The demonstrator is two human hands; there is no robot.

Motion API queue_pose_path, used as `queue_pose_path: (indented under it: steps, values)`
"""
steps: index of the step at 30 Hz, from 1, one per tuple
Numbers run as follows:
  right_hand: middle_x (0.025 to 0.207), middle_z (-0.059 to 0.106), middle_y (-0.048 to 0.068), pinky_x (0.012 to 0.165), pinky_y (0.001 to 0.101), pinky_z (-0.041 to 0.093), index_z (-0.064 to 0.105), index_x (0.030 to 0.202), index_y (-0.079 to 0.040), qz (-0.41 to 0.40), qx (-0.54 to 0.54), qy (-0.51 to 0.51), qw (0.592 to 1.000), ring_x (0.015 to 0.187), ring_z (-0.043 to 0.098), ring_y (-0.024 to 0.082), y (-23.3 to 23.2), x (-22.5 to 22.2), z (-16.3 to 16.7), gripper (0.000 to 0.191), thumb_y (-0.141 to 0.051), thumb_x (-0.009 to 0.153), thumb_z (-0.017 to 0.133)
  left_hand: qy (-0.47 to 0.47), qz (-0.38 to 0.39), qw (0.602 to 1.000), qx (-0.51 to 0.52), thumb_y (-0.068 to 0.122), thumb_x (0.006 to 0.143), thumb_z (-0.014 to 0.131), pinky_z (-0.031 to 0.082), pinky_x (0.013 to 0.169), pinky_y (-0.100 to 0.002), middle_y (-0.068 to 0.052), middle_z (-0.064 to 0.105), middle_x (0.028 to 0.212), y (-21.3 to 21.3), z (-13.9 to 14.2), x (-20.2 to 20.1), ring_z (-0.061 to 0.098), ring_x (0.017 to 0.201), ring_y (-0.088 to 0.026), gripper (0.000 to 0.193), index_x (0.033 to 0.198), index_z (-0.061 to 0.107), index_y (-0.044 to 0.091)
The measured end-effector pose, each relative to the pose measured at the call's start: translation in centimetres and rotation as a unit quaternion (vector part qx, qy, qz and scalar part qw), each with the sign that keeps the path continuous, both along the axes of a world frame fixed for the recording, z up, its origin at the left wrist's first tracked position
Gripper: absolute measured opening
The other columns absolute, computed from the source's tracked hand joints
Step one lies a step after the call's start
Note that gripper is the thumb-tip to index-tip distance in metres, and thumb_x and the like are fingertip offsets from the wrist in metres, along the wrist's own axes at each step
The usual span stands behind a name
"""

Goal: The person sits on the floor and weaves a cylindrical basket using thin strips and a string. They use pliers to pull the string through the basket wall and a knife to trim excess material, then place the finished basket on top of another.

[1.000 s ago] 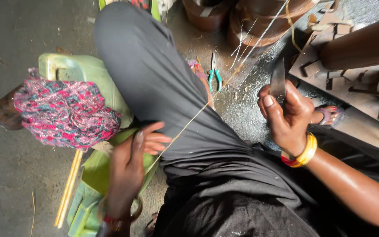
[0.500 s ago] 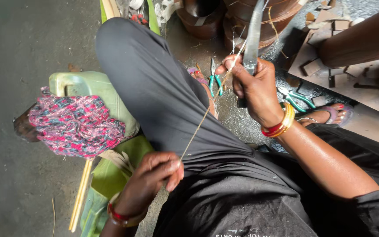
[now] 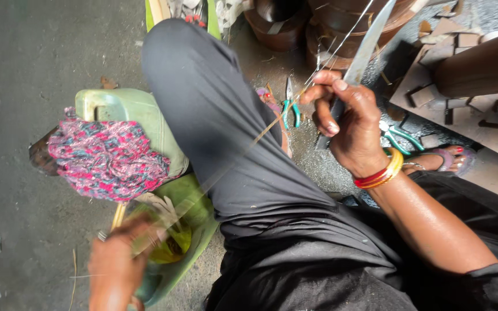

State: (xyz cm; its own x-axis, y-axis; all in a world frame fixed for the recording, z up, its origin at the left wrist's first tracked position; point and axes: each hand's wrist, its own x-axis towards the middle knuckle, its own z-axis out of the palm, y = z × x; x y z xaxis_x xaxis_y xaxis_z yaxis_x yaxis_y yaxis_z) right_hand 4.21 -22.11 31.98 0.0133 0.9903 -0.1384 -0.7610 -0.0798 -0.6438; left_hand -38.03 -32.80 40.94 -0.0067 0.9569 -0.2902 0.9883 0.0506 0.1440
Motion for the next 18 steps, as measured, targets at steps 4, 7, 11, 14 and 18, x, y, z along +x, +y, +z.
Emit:
queue_pose_path:
  steps: [4,7,11,14,18]
  values:
    - [0.094,0.071,0.011,0.048,0.0213,0.033,0.067,0.12,0.001,-0.009,-0.029,-0.058,0.998,0.052,0.043,0.005,-0.3,-0.1,0.6,0.032,-0.025,0.102,0.06,-0.411,0.098,0.905,0.046,0.026,0.109,0.05,0.058,0.082,-0.031,-0.014,0.078,0.102,9.0,1.1,7.9,0.071,0.086,-0.017,0.037,0.116,0.073,-0.003]
    - [0.085,0.062,0.002,0.047,0.0199,0.031,0.067,0.124,-0.002,-0.017,-0.043,-0.088,0.995,0.052,0.041,0.002,-0.1,-0.3,0.9,0.033,-0.026,0.102,0.064,-0.565,0.015,0.807,-0.171,0.032,0.108,0.043,0.059,0.075,-0.027,-0.015,0.078,0.102,13.9,0.3,14.7,0.071,0.08,-0.014,0.047,0.131,0.064,-0.002]
    - [0.076,0.059,-0.002,0.044,0.0196,0.03,0.07,0.117,-0.004,-0.019,-0.069,-0.085,0.994,0.049,0.04,0.001,0.5,-0.4,0.8,0.029,-0.027,0.1,0.063,-0.607,0.036,0.715,-0.345,0.036,0.105,0.046,0.058,0.07,-0.027,-0.012,0.076,0.09,16.6,-1.3,21.4,0.071,0.074,-0.016,0.048,0.12,0.067,-0.005]
    - [0.077,0.058,-0.002,0.046,0.0204,0.029,0.069,0.103,-0.001,-0.018,-0.028,-0.086,0.996,0.052,0.04,0.002,0.9,-0.2,0.5,0.023,-0.024,0.104,0.066,-0.626,0.006,0.674,-0.393,0.026,0.105,0.057,0.053,0.066,-0.027,-0.006,0.066,0.081,16.0,-2.5,23.5,0.065,0.071,-0.014,0.033,0.11,0.067,-0.006]
    - [0.081,0.066,0.0,0.049,0.02,0.032,0.07,0.095,-0.003,-0.024,-0.036,-0.125,0.991,0.053,0.043,0.002,1.1,0.2,-0.6,0.022,-0.023,0.103,0.065,-0.633,0.053,0.678,-0.37,0.02,0.102,0.061,0.044,0.056,-0.026,-0.001,0.057,0.069,13.6,-3.5,22.8,0.055,0.06,-0.011,0.026,0.098,0.069,-0.005]
